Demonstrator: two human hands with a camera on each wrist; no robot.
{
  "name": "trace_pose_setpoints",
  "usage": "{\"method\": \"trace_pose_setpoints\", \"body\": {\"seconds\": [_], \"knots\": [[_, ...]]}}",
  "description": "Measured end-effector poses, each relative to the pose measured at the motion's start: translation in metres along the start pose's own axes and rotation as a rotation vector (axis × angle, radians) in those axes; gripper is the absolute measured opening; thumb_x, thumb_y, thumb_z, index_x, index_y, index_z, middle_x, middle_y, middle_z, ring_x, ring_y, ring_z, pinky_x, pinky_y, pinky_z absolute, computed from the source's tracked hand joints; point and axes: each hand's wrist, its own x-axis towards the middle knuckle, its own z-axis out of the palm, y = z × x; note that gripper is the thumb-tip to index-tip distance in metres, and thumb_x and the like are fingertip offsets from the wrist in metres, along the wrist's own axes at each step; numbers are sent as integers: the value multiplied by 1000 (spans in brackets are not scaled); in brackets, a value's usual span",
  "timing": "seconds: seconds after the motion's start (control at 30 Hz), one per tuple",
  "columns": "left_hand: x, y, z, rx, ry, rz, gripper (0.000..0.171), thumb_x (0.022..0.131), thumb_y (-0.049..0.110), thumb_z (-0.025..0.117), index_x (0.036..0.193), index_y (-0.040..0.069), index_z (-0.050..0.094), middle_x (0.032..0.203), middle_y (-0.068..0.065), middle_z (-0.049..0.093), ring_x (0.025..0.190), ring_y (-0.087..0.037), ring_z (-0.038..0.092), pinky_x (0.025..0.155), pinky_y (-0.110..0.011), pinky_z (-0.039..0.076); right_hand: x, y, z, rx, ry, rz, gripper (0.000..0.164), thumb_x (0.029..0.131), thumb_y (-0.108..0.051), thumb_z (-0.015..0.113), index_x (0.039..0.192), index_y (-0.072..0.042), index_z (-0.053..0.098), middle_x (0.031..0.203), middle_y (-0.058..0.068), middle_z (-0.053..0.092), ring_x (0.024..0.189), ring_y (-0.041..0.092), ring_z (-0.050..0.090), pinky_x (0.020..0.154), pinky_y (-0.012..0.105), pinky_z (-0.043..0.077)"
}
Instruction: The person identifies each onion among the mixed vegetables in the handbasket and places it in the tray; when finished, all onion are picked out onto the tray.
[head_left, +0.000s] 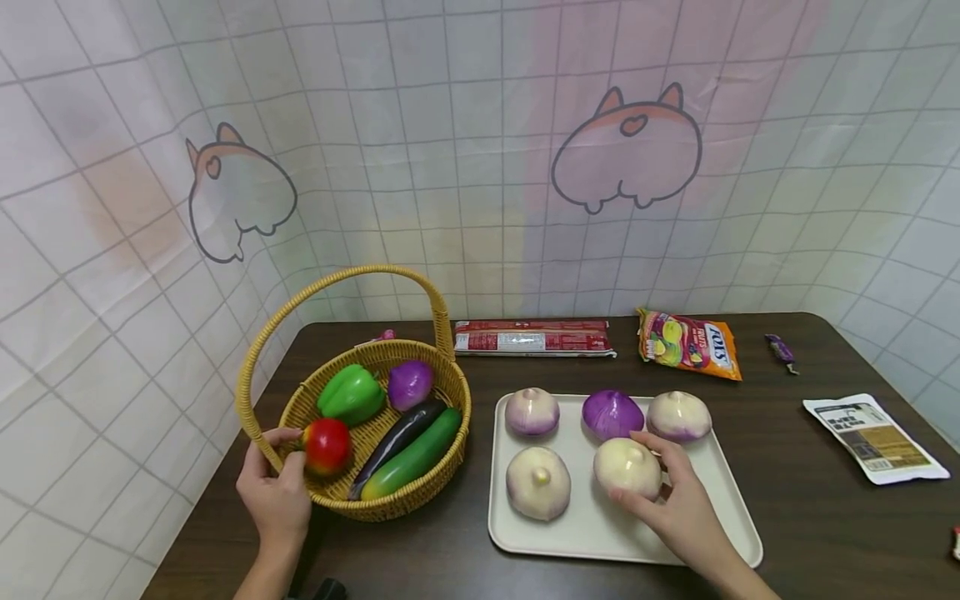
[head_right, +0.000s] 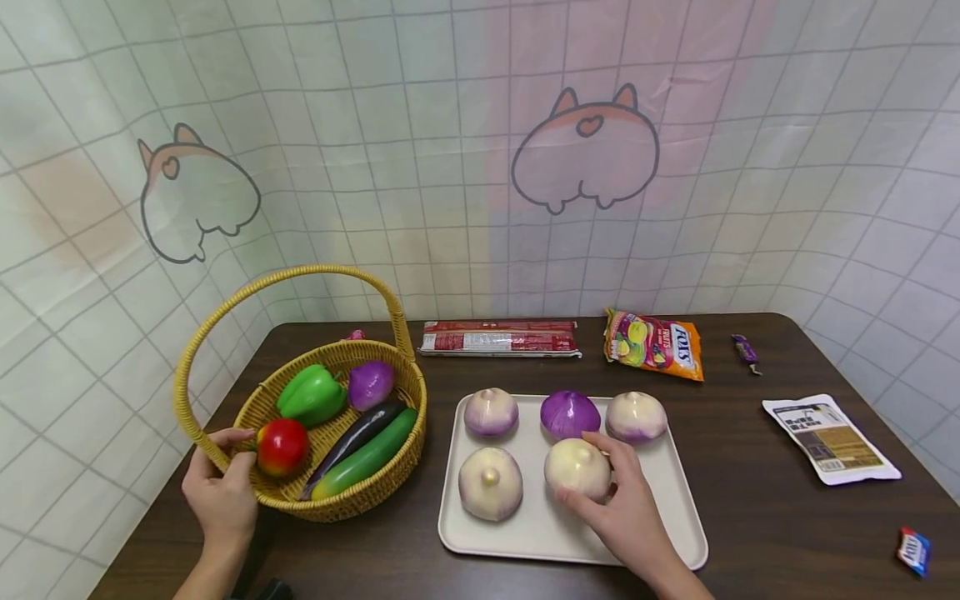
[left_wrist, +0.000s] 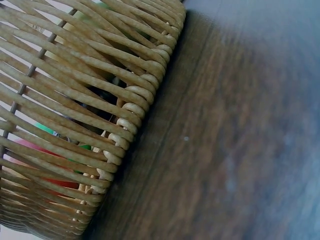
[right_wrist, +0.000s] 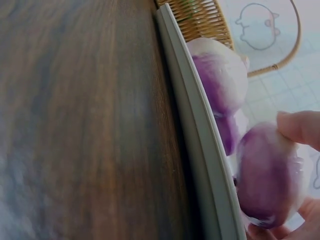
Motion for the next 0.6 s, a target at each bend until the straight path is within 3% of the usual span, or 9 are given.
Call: {"method": "trace_pose_setpoints", "body": {"seconds": [0.33,0.6], "knots": [[0,0,-2,-26,-10,-20,25,76,-19,52,95,-10,66,87,-19,64,74,-18,55,55,-21,38,-3,3,2,-62,-38,-83,64,75,-13,83,131,-6,53,127,10,58,102,3,54,80,22,49],[-1,0,-1,8,-8,-10,25,76,-18,50,95,-12,65,85,-13,65,74,-18,54,55,-20,38,-4,5,2,-101,-34,-95,64,73,-15,85,129,-7,54,127,9,52,106,-1,47,80,22,48]]}}
